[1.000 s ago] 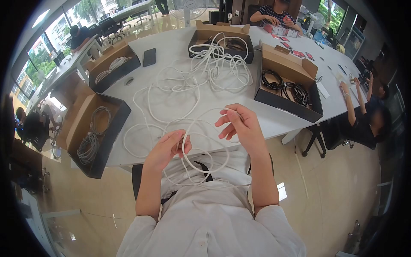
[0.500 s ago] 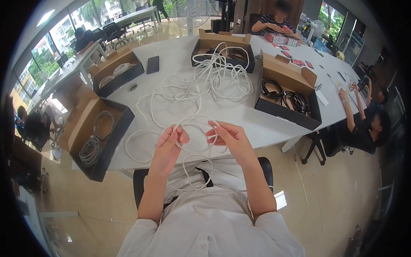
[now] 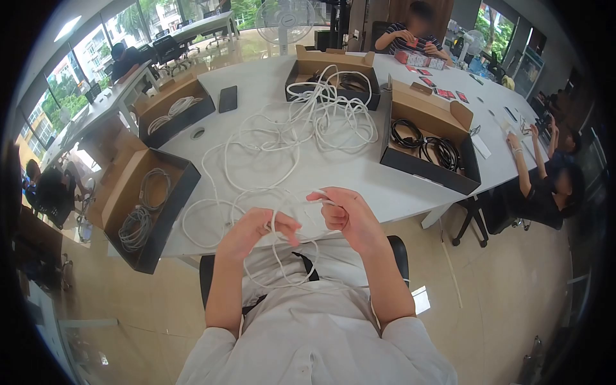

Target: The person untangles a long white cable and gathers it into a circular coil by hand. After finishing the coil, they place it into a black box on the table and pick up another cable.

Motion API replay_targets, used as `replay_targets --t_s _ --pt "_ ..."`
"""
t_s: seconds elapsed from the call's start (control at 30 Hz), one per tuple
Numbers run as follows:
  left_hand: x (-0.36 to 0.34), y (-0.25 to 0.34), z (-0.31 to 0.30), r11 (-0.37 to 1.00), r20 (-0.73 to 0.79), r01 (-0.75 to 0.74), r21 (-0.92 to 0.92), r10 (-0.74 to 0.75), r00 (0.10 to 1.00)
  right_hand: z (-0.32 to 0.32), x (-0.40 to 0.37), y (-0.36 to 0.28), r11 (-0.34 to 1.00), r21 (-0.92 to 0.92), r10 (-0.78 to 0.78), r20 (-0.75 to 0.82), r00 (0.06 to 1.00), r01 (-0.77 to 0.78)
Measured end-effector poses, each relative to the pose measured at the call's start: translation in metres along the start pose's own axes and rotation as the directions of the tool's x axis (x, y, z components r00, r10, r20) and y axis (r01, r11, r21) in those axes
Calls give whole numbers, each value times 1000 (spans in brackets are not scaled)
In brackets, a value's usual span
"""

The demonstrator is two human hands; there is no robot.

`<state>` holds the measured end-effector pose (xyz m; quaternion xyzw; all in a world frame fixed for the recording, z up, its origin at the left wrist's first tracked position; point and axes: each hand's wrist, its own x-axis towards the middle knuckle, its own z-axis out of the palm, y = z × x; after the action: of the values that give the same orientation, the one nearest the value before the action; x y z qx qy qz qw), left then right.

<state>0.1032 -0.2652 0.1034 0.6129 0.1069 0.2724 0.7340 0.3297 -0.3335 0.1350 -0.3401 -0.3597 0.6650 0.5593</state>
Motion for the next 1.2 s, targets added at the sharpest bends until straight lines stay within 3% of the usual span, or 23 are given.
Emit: replay_targets --t_s 0.07,0.13,0.2,0.27,0.37,0.53,0.67,0.73,0.87,0.93,1.03,1.2 --pt "1 3 3 966 -16 -86 243 93 996 2 -3 0 989 -146 -28 -40 999 22" --pt "5 1 3 955 7 -131 266 134 991 4 -3 6 941 -336 -78 -86 993 44" --pt "8 6 6 994 15 -3 113 1 1000 12 -4 3 918 -391 -104 -88 991 62" --pt "10 29 18 930 80 303 -210 -293 953 14 -3 0 903 -420 -144 -83 986 96" --pt "13 7 13 872 132 363 -327 -338 932 11 -1 2 909 -389 -196 -84 977 149" --pt "16 5 21 889 -40 138 -437 -173 984 9 1 7 949 -274 -188 -90 978 158" --pt "12 11 15 917 -170 -25 -399 -48 984 2 6 12 930 -315 -206 -25 978 188" --pt "12 11 12 875 -216 -106 -473 1 976 1 4 13 916 -361 -167 61 984 177" --pt "22 0 12 746 -327 -219 -629 2 945 0 11 28 970 -172 -161 87 983 174" --pt "27 -9 17 716 -361 -210 -666 -64 930 12 11 24 983 -8 -185 21 983 185" --pt "30 -21 21 702 -378 -192 -686 -119 918 16 5 15 988 -6 -157 6 988 157" --pt "32 -27 37 798 -369 -93 -596 -169 914 17 9 23 923 -303 -288 -131 949 238"
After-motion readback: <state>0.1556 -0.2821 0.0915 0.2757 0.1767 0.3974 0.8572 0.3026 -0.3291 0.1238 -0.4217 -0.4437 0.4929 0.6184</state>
